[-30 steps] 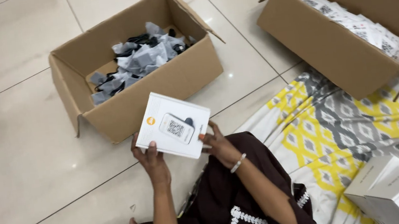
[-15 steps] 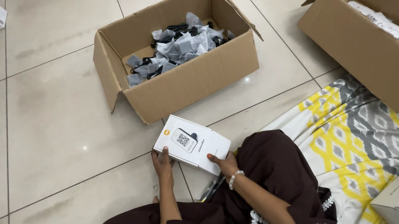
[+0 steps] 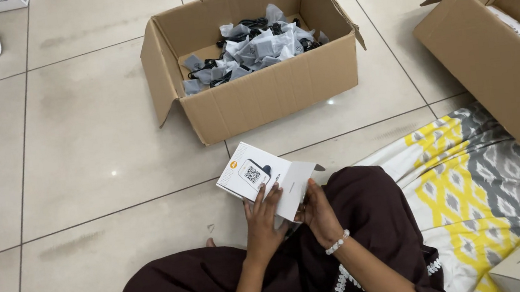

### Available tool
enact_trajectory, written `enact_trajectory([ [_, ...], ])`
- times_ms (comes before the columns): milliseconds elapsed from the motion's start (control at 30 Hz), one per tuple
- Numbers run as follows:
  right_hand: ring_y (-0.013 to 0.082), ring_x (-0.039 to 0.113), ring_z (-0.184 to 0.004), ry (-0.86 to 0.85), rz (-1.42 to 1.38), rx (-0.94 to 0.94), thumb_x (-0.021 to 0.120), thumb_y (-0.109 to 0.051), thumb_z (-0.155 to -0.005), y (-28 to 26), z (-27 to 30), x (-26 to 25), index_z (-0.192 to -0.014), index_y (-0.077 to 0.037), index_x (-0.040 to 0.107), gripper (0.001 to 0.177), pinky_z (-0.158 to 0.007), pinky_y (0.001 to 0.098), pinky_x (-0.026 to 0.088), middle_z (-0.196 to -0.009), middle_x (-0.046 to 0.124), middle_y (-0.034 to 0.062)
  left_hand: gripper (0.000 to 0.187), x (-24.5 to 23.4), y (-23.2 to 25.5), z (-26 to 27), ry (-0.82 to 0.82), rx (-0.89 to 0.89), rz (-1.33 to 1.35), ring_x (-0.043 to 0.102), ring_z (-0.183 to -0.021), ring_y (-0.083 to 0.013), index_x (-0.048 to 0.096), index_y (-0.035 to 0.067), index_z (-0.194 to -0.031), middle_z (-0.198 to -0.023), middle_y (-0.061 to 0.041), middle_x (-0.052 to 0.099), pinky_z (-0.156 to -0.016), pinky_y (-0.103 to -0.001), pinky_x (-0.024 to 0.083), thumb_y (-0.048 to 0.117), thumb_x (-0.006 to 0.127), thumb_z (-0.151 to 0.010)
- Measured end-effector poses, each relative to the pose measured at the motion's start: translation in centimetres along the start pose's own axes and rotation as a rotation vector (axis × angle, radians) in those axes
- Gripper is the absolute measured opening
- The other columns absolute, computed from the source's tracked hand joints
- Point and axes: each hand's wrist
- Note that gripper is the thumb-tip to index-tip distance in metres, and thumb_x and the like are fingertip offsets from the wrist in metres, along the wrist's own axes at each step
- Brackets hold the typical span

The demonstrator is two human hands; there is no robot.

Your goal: The person packs electronic devices into small boxes and organizes those boxes into larger cartons.

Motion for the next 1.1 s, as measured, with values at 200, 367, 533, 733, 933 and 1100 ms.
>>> enact_trajectory([
  [200,0.0231,0.066,-0.099,-0.186,-0.074,0.05,0.02,-0.063,-0.098,0.7,-1.9,-1.7,-0.127,0.0,0.054,0.077,-0.091,0.0361,0.056,-0.117,0.067,0.0114,0.105,-2.5,3.5,-0.9,0.242,0.044,0.104,0.04,-0.143,-0.0331,0.029,0.016,-0.154,-0.148,-0.011,0.047,-0.122,-0.069,0.007,0.031,0.091,-0.071],
  [367,0.0284,0.071,-0.106,-0.336,-0.011,-0.008,0.036,-0.042,-0.099,2.6,-3.4,-3.3,-0.123,0.004,0.054,0.054,-0.097,0.0466,0.058,-0.122,0.068,0.0211,0.105,-0.8,2.5,-0.5,0.447,0.089,0.189,0.044,-0.142,-0.0357,0.028,0.012,-0.149,-0.145,-0.013,0.051,-0.124,-0.066,0.015,0.025,0.09,-0.066],
  [533,0.0331,0.066,-0.125,-0.178,1.176,-0.664,0.05,-0.009,-0.087,4.6,-6.1,-3.5,-0.13,-0.007,0.069,0.047,-0.109,0.0429,0.055,-0.133,0.069,0.0146,0.093,-2.6,2.5,0.1,0.462,0.027,0.236,0.048,-0.139,-0.0401,0.033,0.009,-0.147,-0.145,-0.013,0.053,-0.12,-0.059,0.032,0.013,0.085,-0.07],
  [733,0.0362,0.046,-0.135,-0.202,1.796,-1.001,0.07,-0.015,-0.073,5.6,-6.7,-3.0,-0.135,-0.006,0.061,0.063,-0.118,0.0501,0.027,-0.134,0.061,0.0186,0.092,-5.5,4.0,-0.7,0.377,-0.163,0.506,0.06,-0.122,-0.0399,0.038,0.004,-0.145,-0.134,-0.024,0.055,-0.097,-0.046,0.056,0.011,0.084,-0.067],
  [933,0.0306,0.051,-0.131,-0.142,1.777,-0.979,0.068,-0.012,-0.078,6.4,-5.6,-3.2,-0.132,-0.013,0.064,0.054,-0.116,0.0504,0.033,-0.128,0.064,0.0108,0.085,-8.4,0.7,-2.4,0.405,-0.324,0.66,0.068,-0.121,-0.0324,0.04,0.001,-0.141,-0.128,-0.022,0.066,-0.103,-0.043,0.054,0.014,0.086,-0.071],
  [1100,0.0286,0.057,-0.122,-0.184,1.773,-0.904,0.071,-0.012,-0.079,6.0,-5.0,-3.2,-0.124,-0.012,0.067,0.045,-0.115,0.051,0.035,-0.114,0.066,0.0085,0.085,-16.4,-3.3,-9.0,0.625,-0.381,0.845,0.047,-0.141,-0.0346,0.019,0.0,-0.156,-0.154,-0.027,0.04,-0.116,-0.046,0.041,0.048,0.063,-0.1],
])
Point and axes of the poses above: each hand's wrist, its own z-axis away from the middle knuckle, its own x-axis out of the palm, y = z × x
